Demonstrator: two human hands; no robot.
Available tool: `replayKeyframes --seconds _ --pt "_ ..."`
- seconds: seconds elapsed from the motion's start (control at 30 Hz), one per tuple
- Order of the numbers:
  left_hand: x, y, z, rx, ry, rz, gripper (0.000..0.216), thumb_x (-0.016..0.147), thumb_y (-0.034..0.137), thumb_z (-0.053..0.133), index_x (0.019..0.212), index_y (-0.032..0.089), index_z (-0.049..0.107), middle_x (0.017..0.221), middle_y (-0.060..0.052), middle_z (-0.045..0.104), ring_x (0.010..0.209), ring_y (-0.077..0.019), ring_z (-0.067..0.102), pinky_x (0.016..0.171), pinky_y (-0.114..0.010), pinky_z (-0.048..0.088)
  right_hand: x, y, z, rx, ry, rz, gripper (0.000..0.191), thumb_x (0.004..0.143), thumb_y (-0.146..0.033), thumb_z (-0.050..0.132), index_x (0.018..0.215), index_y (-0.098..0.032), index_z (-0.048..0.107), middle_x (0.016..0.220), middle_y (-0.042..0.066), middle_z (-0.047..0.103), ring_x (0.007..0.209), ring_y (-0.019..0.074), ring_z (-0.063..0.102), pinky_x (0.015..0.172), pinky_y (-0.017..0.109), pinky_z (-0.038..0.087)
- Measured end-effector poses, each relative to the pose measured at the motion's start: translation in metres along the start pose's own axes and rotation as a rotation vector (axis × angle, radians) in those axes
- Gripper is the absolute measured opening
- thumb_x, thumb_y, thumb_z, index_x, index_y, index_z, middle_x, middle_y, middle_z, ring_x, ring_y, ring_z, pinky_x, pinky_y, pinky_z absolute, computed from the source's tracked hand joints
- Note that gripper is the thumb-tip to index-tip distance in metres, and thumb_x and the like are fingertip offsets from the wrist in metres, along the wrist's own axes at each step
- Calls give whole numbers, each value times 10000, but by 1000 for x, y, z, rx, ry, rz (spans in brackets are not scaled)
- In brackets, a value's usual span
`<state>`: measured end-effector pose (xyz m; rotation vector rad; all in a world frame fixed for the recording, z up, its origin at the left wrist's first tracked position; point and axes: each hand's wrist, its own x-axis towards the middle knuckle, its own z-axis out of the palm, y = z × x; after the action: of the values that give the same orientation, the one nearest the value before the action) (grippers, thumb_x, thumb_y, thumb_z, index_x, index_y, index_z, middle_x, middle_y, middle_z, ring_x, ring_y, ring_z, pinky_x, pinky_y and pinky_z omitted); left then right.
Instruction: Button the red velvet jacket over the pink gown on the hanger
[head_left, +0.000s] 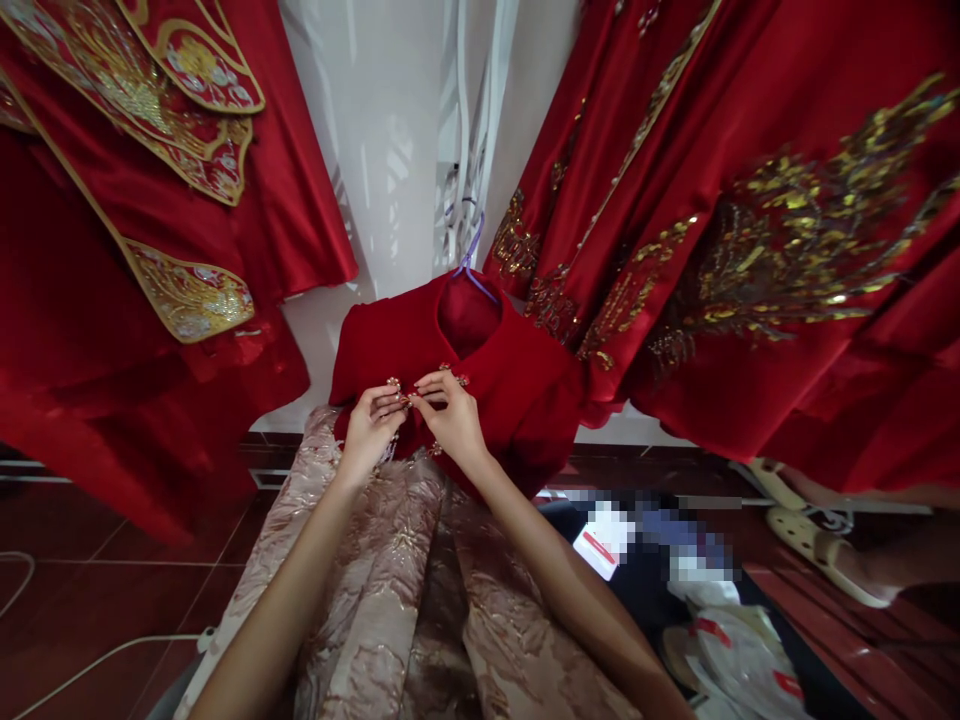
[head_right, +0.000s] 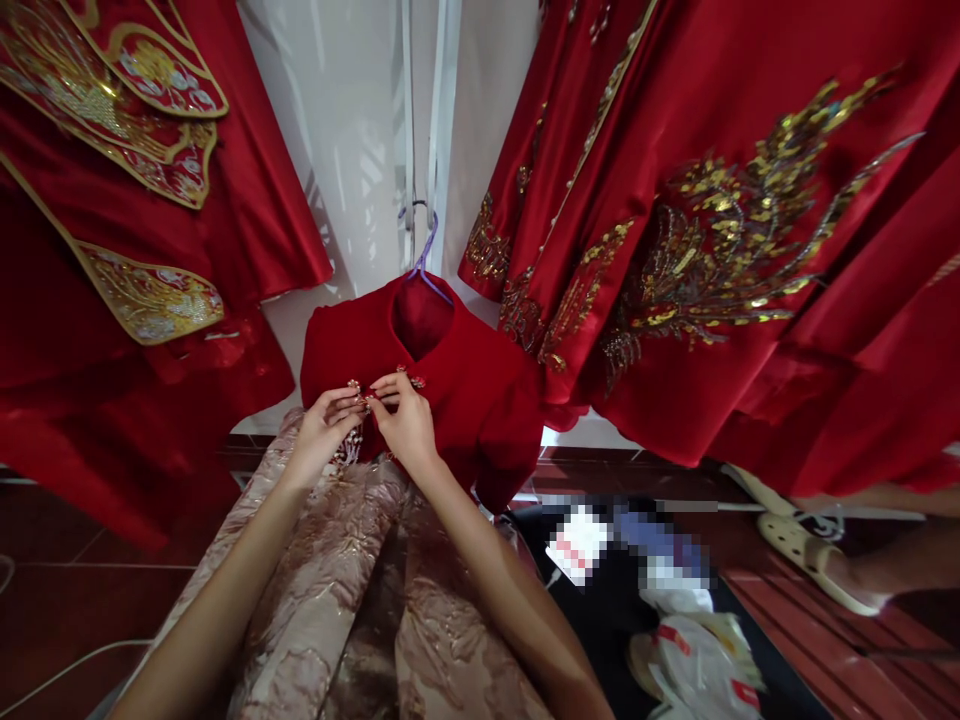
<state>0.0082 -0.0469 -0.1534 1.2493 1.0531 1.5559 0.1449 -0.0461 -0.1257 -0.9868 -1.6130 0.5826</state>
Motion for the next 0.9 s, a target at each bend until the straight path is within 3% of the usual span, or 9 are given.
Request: replayKeyframes --seconds 0.47,0.9 --pt "-6 12 -5 85 46 76 324 675 289 704 949 116 699 975 -93 719 905 -203 679 915 -383 516 -5 -7 7 -224 -7 -54 75 862 -262 495 891 -243 562 903 -15 659 807 137 632 670 250 524" --pt "-1 10 -11 334 38 226 253 723 291 652 924 155 722 923 -56 731 855 -193 687 873 -359 531 -10 -6 8 -242 12 -71 90 867 -241 476 883 -243 565 915 -11 649 806 141 616 690 257 523"
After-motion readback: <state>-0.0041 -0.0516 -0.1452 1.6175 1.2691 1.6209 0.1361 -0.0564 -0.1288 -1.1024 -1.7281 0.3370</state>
